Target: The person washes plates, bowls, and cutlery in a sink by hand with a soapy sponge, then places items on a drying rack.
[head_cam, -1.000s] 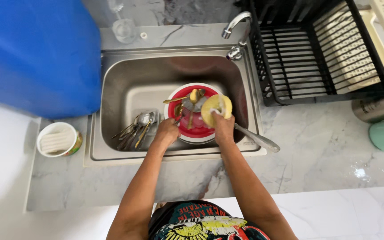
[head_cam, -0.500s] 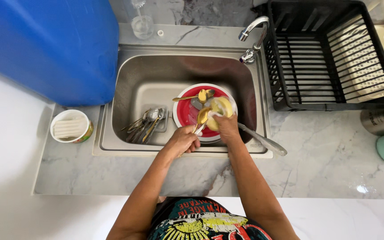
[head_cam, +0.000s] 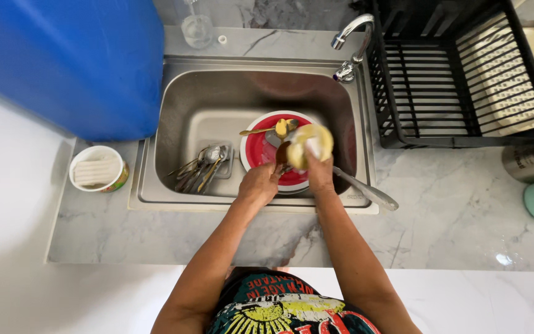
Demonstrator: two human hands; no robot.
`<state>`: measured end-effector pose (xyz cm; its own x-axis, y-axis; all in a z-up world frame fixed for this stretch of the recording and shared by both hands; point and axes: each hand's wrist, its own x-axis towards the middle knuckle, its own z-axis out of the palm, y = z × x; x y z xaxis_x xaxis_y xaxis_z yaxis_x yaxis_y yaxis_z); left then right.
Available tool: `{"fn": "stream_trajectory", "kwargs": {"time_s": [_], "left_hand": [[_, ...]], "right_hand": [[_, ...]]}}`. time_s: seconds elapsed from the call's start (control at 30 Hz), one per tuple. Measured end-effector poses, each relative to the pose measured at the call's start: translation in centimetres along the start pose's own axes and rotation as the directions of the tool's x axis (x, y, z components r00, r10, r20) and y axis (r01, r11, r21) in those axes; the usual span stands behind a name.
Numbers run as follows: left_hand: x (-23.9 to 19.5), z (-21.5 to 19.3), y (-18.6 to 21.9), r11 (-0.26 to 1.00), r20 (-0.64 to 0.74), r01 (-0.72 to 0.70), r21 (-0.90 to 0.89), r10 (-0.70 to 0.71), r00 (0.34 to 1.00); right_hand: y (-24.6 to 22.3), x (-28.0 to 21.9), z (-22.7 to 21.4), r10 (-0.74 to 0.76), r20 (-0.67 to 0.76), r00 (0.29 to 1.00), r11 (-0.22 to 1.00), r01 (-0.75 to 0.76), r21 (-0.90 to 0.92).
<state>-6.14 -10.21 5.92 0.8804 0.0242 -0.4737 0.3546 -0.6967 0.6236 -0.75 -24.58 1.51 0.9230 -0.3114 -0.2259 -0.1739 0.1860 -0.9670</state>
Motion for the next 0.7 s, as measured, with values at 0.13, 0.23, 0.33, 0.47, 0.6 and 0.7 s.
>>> {"fn": "stream_trajectory", "kwargs": {"time_s": [0.13, 0.23, 0.33, 0.47, 0.6, 0.7], "left_hand": [[0.7, 1.6, 0.0, 0.999, -0.034, -0.039, -0.032, 0.038, 0.999], [-0.3, 1.4, -0.1, 0.996, 0.03, -0.084, -0.003, 0.085, 0.996], [-1.8, 0.8, 0.3, 0.997, 0.037, -0.075, -0.034, 0.076, 0.996], [-2.2, -0.1, -0.1, 0.988, 0.011, -0.14, -0.065, 0.141, 0.99], [-1.8, -3.1, -1.3, 0.993, -0.082, -0.062, 0.096, 0.07, 0.994], [0.7, -7.8, -5.8, 0.921, -0.222, 0.198, 0.336, -0.127, 0.967]], "right_hand": [[0.1, 0.8, -0.1, -0.18, 0.378, 0.908, 0.878, 0.322, -0.354], [0.9, 1.8, 0.3, -0.384, 0.401, 0.832, 0.686, 0.548, -0.479], [1.6, 1.9, 0.2, -0.5, 0.264, 0.825, 0.632, 0.556, -0.539], [0.6, 2.9, -0.2, -0.142, 0.076, 0.987, 0.912, 0.1, 0.398], [1.4, 0.5, -1.2, -0.166, -0.264, 0.95, 0.983, 0.182, 0.038], [0.8, 1.3, -4.0, -0.104, -0.23, 0.968, 0.994, 0.111, 0.018]]}}
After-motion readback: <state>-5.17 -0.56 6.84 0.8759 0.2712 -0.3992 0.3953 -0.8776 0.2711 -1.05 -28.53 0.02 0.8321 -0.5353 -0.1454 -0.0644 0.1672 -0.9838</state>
